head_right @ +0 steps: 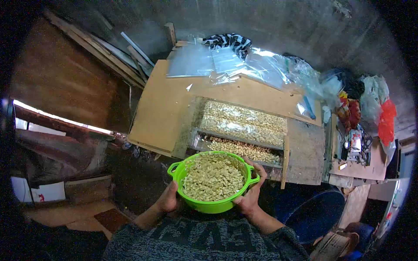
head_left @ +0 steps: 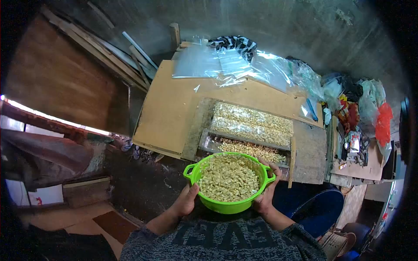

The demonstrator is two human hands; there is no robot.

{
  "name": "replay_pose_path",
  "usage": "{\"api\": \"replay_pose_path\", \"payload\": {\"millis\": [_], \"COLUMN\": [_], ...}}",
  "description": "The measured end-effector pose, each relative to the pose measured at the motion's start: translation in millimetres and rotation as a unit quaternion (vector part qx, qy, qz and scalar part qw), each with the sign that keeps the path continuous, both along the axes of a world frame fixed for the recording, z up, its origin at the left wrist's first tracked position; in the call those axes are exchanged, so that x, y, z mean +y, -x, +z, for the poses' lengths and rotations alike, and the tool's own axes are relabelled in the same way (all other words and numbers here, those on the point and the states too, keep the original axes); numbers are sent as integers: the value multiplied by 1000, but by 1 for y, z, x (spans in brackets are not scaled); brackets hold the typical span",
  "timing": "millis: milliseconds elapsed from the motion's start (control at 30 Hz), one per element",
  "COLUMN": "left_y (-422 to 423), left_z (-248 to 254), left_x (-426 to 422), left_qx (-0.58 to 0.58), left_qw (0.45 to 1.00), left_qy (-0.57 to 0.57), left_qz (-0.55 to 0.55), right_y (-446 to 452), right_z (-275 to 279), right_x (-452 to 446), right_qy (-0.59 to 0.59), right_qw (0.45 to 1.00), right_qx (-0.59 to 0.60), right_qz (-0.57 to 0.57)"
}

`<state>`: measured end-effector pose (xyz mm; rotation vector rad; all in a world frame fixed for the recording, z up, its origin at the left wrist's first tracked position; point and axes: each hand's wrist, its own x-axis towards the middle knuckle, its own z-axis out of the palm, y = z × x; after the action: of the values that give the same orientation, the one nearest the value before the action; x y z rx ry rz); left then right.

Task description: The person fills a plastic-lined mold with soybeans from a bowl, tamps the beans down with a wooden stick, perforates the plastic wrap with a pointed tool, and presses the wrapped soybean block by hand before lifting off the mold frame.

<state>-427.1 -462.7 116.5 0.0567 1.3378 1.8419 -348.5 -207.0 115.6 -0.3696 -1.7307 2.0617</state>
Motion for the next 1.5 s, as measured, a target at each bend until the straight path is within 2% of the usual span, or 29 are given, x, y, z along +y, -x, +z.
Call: {"api": "replay_pose_path", "payload": {"millis": [233, 300, 433, 500, 533, 567, 633, 700, 833, 867, 900, 967, 1000, 1100, 1133, 1267, 1367, 1400, 1433, 1500], "left_y": [36, 38, 49, 39, 47, 45, 61, 62, 54, 54, 56, 62, 73, 68, 60, 64, 64, 61, 62, 70], "left_z": [6, 3, 5, 6, -10, -20, -11, -9, -1, 0, -9, -31, -5, -6, -9, -34, -16, 0, -3, -19], "left_x": [-3, -4, -5, -9, -13, -18, -6, -7, -8, -9, -13, -21, -4, -2, -3, -10, 1, 6, 6, 6], "left_qx": [10, -7, 7, -33, 126, 125, 75, 92, 33, 18, 17, 129, 52, 92, 54, 119, 50, 54, 50, 35], "left_qw": [999, 1000, 999, 998, 991, 991, 990, 986, 998, 999, 999, 982, 993, 991, 998, 986, 995, 998, 998, 992], "left_qy": [-3, -23, 8, -56, 48, 48, 99, 103, 35, 18, 20, 111, 62, 90, 35, 101, 76, 18, 19, 97], "left_qz": [-47, -15, -33, 25, -24, -27, -60, -90, -30, -19, -19, -80, -83, -49, -10, -59, -35, -16, -16, -73], "right_y": [7, 10, 11, 15, 15, 10, 10, 10, 11, 12, 14, 13, 13, 12, 13, 15, 11, 11, 9, 7], "right_z": [-1, -2, 4, 11, -4, -8, -14, -12, -7, 2, 1, -5, -13, -9, -1, -3, 7, 11, 9, 3], "right_x": [-27, -29, -38, -47, -38, -33, -35, -38, -46, -46, -43, -38, -35, -42, -46, -31, -36, -42, -37, -23], "right_qy": [-16, -10, -3, -23, -80, -39, -34, -27, -22, -86, -85, -40, -23, -26, -49, -20, -51, -50, -50, -20], "right_qw": [997, 997, 995, 994, 992, 993, 992, 992, 992, 990, 990, 990, 992, 991, 991, 989, 989, 989, 989, 987], "right_qx": [-18, -24, -44, 28, 2, -62, -76, -68, -48, 4, 3, -91, -80, -63, -36, -114, -87, -55, -58, -129], "right_qz": [-68, -75, -87, -106, -95, -91, -99, -104, -118, -115, -115, -99, -93, -114, -119, -90, -109, -126, -126, -93]}}
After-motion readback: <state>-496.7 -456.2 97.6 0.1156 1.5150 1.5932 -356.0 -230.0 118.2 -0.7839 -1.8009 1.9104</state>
